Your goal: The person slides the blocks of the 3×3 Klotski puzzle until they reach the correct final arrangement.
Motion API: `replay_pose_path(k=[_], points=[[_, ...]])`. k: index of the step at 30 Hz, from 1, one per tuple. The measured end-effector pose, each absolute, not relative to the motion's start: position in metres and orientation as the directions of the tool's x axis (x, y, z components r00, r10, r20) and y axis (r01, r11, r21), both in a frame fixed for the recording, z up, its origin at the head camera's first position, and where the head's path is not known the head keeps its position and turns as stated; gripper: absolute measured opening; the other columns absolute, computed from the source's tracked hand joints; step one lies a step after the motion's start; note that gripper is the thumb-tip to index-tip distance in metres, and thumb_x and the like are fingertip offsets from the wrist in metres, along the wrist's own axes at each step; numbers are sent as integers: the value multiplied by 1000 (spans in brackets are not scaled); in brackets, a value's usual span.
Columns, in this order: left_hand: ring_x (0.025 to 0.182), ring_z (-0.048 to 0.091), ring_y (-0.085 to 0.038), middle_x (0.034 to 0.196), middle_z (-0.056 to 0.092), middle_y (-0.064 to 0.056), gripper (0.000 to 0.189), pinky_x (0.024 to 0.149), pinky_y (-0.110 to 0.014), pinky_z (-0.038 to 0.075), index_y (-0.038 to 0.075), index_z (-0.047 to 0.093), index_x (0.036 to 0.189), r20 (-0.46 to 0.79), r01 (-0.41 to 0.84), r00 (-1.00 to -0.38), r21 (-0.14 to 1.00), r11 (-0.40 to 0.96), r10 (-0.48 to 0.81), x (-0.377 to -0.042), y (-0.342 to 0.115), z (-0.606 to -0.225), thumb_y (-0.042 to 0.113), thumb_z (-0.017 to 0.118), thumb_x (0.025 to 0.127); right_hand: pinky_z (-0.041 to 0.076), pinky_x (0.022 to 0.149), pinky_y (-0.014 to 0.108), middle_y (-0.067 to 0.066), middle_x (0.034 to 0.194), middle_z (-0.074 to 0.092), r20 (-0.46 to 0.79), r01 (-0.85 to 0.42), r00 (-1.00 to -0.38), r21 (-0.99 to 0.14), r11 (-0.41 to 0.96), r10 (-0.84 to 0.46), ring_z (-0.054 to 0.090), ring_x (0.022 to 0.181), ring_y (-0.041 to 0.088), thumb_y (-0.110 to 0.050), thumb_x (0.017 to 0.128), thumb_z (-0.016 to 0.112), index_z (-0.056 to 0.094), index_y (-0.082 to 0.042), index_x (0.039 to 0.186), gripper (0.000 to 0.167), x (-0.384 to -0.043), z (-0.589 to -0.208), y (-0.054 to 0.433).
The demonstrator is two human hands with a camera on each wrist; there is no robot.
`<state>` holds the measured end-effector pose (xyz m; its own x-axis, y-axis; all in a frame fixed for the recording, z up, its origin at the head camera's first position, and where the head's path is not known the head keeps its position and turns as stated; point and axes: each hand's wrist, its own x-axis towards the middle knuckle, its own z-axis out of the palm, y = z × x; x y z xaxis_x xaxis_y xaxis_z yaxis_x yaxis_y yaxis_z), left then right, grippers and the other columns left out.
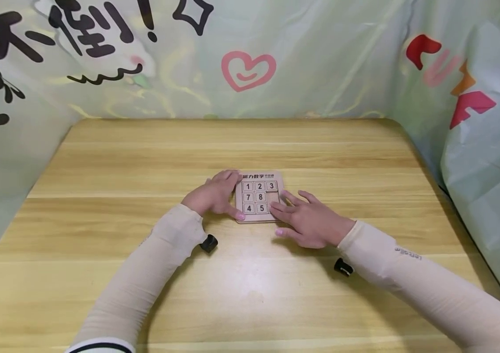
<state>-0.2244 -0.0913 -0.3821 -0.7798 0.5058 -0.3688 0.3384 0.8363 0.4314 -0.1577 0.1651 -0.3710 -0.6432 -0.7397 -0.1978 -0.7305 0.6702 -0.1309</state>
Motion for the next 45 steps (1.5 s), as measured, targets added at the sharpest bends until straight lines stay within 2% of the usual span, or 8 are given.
replay_pose_path(k=[3,7,11,20,28,36,42,45], points=[[147,6,-32,161,10,-13,116,114,-60,9,6,19,153,-364,339,-784,428,838,503,-226,-91,-381,51,83,68,19,112,62,10,147,44,-165,-747,-631,-133,651,-758,24,142,38,-45,101,43,48,-6,143,57,-159,-368,163],[147,7,-32,161,10,-13,116,113,-61,10,6,20,153,-364,342,-786,417,842,500,-226,-92,-381,53,83,67,19,112,61,9,150,40,-129,-749,-637,-130,649,-760,20,143,39,-43,102,42,43,-6,146,58,-169,-372,155],[147,7,-32,161,10,-13,116,113,-61,10,7,19,154,-367,338,-783,427,839,502,-225,-91,-383,53,82,67,19,112,60,7,151,38,-155,-742,-640,-131,657,-753,18,143,38,-44,103,39,39,-8,148,59,-178,-377,151],[147,6,-31,161,10,-12,118,115,-58,8,8,19,154,-366,325,-792,423,846,488,-226,-90,-382,52,83,66,18,112,61,9,144,48,-147,-715,-678,-93,693,-720,23,142,38,-42,102,43,51,-7,141,54,-182,-367,162],[146,9,-34,160,11,-15,116,113,-61,11,6,19,153,-358,348,-785,421,838,506,-224,-90,-383,52,82,68,13,116,55,6,152,36,-178,-778,-594,-120,617,-784,17,144,36,-45,103,35,38,-9,149,58,-185,-375,129],[146,8,-33,161,10,-14,117,114,-60,11,7,19,154,-358,333,-795,417,846,489,-223,-92,-383,52,83,67,19,113,59,5,145,47,-172,-757,-633,-68,650,-755,23,142,36,-43,103,40,50,-9,142,53,-183,-369,140],[146,8,-33,160,11,-14,115,113,-61,11,6,20,153,-359,338,-789,423,841,498,-223,-92,-382,50,83,69,16,114,60,6,147,43,-166,-824,-527,-143,549,-834,20,143,37,-42,104,37,46,-7,144,53,-177,-372,131],[146,9,-32,160,13,-14,112,113,-61,12,5,21,153,-356,351,-785,419,837,507,-224,-91,-383,51,82,70,15,115,59,4,148,42,-177,-819,-535,-130,559,-826,20,143,35,-43,104,34,45,-9,145,54,-181,-375,123]])
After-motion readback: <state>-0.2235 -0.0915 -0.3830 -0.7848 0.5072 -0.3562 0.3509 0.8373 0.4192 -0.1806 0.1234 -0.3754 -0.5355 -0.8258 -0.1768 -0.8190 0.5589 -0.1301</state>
